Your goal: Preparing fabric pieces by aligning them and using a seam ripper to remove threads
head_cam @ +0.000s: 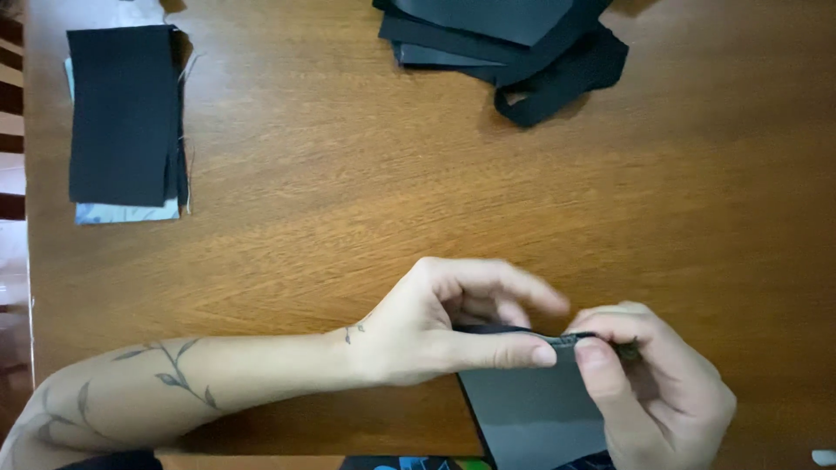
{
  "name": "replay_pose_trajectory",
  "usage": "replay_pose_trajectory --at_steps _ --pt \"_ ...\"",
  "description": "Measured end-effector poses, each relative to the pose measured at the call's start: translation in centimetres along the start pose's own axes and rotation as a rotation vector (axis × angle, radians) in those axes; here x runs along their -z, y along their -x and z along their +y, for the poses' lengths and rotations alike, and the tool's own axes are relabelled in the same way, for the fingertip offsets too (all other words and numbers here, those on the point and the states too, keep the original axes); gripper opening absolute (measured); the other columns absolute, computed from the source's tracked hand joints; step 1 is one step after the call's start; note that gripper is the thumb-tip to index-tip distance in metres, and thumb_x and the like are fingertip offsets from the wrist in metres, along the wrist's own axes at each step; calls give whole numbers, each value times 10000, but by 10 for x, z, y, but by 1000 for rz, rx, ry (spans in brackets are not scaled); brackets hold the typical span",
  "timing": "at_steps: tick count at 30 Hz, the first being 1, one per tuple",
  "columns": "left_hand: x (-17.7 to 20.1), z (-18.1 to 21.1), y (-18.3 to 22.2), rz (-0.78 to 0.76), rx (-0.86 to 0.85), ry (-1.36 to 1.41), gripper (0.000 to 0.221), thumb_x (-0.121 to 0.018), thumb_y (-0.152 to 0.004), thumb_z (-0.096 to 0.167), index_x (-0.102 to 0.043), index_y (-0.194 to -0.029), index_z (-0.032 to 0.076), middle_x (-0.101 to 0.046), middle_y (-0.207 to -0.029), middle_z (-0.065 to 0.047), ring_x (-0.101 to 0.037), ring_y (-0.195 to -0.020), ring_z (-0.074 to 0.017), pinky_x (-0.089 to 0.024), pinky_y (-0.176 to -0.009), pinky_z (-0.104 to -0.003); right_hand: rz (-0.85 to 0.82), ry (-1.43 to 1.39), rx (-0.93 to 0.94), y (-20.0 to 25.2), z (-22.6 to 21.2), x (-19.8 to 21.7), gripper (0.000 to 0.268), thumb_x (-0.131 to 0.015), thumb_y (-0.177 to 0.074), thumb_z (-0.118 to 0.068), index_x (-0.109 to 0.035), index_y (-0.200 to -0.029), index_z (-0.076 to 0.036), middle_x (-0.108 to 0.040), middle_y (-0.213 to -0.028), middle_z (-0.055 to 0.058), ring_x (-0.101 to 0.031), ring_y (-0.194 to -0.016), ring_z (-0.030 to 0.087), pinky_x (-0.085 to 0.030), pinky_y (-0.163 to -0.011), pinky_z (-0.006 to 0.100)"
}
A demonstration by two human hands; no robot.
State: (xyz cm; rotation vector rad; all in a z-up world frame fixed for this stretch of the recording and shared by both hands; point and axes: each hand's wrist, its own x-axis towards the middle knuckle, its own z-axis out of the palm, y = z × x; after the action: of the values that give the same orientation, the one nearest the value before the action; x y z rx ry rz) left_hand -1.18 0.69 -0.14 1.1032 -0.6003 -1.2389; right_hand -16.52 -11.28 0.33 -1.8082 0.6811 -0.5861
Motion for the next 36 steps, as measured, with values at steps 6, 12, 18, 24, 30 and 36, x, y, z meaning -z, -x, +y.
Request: replay_pose_trajectory --at_steps 6,12,18,24,30,36 --pt "5 -3 0 -75 -126 -212 132 -702 -949 187 -715 -1053 108 -709 -994 -24 -649 -912 -97 -533 -871 -232 -64 -126 -40 -1 6 5 181 -597 -901 -140 -641 -826 18 -612 -724 101 -531 -674 155 -396 -681 241" --pt "5 -9 2 -81 -195 -87 100 -668 -990 201 -668 -1066 137 -640 -1110 -40 -628 -1058 -144 -533 -1014 -286 29 -154 -138 6 11 0 181 -675 -865 -64 -503 -921 -76 -656 -806 91 -653 -765 148 -526 -773 243" --pt "4 -9 0 33 -50 -29 168 -644 -990 212 -678 -1098 88 -686 -1036 0 -624 -963 -72 -530 -917 -228 122 20 14 14 7 -9 255 -675 -837 6 -482 -1003 -7 -674 -1001 221 -560 -675 153 -435 -643 205" --pt "-5 0 1 103 7 -22 208 -740 -867 192 -716 -1045 87 -729 -983 -19 -656 -859 -67 -561 -800 -208 3 461 204 8 -6 11 408 -345 -1064 -134 -629 -1220 114 -541 -1165 254 -539 -908 249 -474 -867 351" --pt "-2 -3 2 136 -43 -115 145 -788 -832 208 -753 -957 143 -740 -937 -17 -665 -844 -71 -539 -784 -196 -5 508 423 9 52 46 195 -506 -1115 -16 -557 -1285 63 -581 -1117 245 -524 -847 293 -470 -809 380" --pt "-1 -4 1 102 -19 -139 111 -775 -849 171 -764 -957 147 -724 -894 -6 -638 -800 -65 -521 -733 -197 -50 611 677 11 63 69 118 -557 -1032 28 -655 -1052 -34 -566 -1115 206 -566 -979 381 -482 -932 488"
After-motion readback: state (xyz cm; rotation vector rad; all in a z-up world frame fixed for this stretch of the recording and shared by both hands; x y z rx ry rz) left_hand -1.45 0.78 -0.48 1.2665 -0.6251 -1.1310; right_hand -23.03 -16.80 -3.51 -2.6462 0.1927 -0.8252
